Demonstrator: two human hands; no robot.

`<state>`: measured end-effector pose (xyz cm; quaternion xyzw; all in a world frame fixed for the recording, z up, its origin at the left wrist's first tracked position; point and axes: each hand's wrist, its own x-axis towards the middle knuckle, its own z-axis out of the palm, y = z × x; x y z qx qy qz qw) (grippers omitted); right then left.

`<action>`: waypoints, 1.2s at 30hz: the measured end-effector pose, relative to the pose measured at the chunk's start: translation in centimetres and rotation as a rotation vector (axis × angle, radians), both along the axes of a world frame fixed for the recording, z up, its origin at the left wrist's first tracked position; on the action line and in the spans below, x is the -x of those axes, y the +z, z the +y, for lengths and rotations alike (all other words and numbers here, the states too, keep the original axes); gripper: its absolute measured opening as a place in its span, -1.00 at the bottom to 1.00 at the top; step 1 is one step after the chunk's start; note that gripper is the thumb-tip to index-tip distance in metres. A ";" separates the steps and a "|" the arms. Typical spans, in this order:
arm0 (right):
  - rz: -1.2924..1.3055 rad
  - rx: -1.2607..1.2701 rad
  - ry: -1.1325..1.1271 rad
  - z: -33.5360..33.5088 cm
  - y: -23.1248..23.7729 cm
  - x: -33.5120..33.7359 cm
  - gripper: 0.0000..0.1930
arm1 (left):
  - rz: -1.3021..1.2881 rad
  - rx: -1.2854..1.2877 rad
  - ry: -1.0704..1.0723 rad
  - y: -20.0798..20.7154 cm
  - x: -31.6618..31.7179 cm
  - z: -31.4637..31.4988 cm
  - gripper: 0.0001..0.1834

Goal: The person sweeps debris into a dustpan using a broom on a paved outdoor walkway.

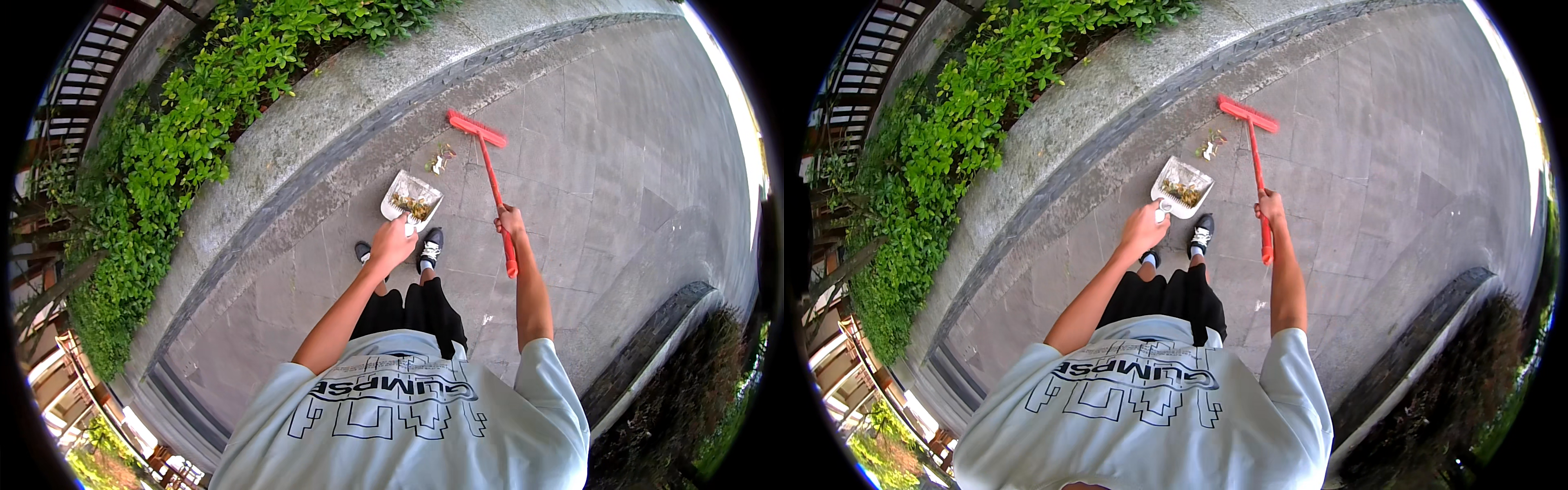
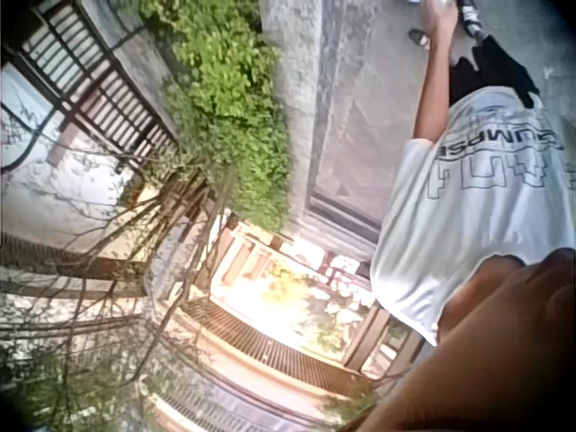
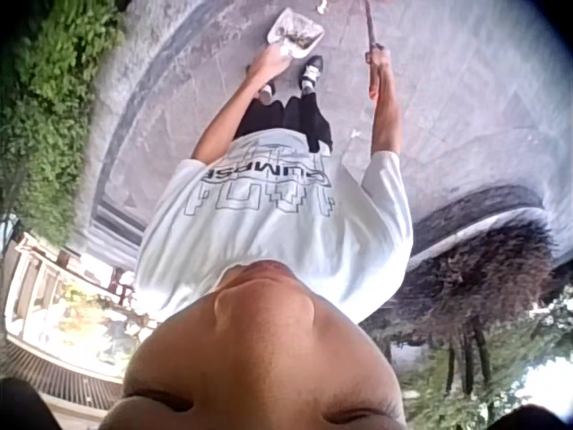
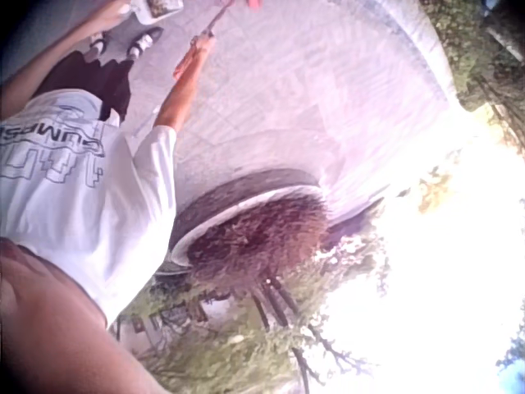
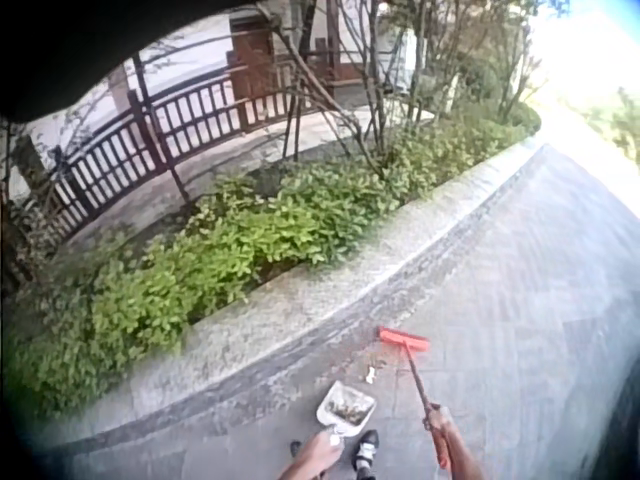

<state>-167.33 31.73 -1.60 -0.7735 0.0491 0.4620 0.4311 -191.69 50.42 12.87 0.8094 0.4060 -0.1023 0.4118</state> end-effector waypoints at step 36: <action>-0.329 0.353 0.579 -0.7 -2.6 14.8 -0.76 | -0.049 0.001 0.078 -2.5 7.3 -1.0 -0.51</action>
